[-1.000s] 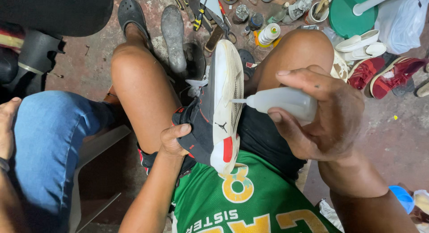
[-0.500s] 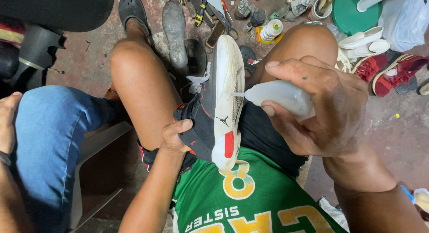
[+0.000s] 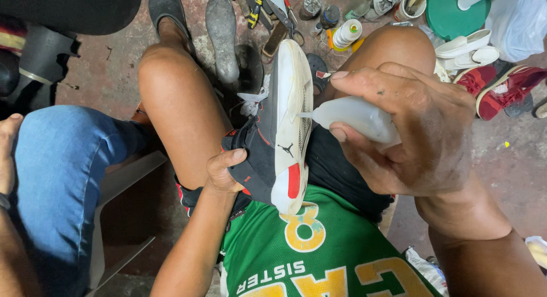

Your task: The person applies adhesive from a bottle to the sole of a sneaker, spreads the liquid with a small hand tool, and presses the shoe components together.

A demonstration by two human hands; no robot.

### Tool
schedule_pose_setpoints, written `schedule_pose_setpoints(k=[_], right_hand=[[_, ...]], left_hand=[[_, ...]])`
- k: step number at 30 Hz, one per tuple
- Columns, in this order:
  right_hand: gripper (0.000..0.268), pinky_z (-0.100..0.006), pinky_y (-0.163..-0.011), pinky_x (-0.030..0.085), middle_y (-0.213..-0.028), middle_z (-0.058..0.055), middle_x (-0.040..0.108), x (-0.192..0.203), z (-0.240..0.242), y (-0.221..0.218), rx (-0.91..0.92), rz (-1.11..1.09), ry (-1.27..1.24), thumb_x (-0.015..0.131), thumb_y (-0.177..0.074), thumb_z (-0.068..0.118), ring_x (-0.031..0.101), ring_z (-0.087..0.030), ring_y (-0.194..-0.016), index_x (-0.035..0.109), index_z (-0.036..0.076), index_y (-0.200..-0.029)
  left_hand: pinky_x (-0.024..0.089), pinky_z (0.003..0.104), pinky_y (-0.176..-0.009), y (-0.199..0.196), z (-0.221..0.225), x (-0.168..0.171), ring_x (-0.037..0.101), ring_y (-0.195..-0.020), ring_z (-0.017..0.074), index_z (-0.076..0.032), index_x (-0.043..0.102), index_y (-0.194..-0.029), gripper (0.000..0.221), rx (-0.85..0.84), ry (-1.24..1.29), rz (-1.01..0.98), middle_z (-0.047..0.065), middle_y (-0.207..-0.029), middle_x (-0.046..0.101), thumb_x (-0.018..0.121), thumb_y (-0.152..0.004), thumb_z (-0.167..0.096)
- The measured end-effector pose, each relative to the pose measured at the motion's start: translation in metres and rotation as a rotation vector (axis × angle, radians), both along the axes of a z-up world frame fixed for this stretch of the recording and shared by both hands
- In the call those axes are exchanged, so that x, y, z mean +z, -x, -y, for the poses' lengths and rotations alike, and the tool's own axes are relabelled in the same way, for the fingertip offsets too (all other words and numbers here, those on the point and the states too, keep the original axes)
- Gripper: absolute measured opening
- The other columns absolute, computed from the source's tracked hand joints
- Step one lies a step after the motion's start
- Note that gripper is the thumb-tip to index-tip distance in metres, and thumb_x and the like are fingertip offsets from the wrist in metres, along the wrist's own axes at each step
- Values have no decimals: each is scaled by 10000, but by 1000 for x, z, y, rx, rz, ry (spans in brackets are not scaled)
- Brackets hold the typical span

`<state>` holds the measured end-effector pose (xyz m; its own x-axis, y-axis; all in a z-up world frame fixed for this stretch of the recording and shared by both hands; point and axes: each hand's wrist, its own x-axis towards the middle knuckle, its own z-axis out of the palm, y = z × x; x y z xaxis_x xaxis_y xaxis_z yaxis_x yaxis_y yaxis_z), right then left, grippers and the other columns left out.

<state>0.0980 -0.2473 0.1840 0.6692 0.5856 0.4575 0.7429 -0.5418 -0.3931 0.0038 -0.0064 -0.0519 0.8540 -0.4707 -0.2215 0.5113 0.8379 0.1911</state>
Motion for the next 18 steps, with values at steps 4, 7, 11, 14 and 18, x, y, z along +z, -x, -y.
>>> schedule_pose_setpoints(k=[4,7,11,14,18], right_hand=[[456,-385,-702,558,-1025,-164,701,0,-1,0,-10,6,9,815,-918,132,722,-325,-863,505,16,-1231],[443,-368,-705,561,-1062,-147,702,-3,0,1,-12,4,-1,809,-956,140,725,-320,-890,496,22,-1247],[417,-359,-712,560,-1096,-127,700,-9,4,4,-19,2,-13,801,-1006,152,721,-300,-866,502,36,-1272],[401,-369,-727,553,-1077,-151,701,-17,13,5,-42,10,-2,779,-969,160,712,-286,-862,519,17,-1239],[399,-272,-836,516,-1163,-139,646,-32,26,20,-261,-184,-248,765,-1102,235,653,-189,-960,536,12,-1343]], left_hand=[[440,504,-1174,0,0,2,611,-1296,375,111,438,-1503,781,-28,41,-19,272,-1421,590,727,-835,-174],[436,505,-1184,0,1,2,610,-1301,379,117,439,-1507,779,-34,63,1,277,-1424,593,727,-847,-181],[437,501,-1183,1,0,1,612,-1299,373,116,441,-1504,774,-32,47,9,275,-1423,596,723,-849,-183],[439,493,-1178,2,-1,-4,615,-1298,367,125,447,-1502,763,-19,37,8,274,-1425,598,720,-855,-173],[431,465,-1186,7,-6,-7,605,-1315,346,116,448,-1489,776,-9,-19,-42,254,-1434,589,717,-816,-161]])
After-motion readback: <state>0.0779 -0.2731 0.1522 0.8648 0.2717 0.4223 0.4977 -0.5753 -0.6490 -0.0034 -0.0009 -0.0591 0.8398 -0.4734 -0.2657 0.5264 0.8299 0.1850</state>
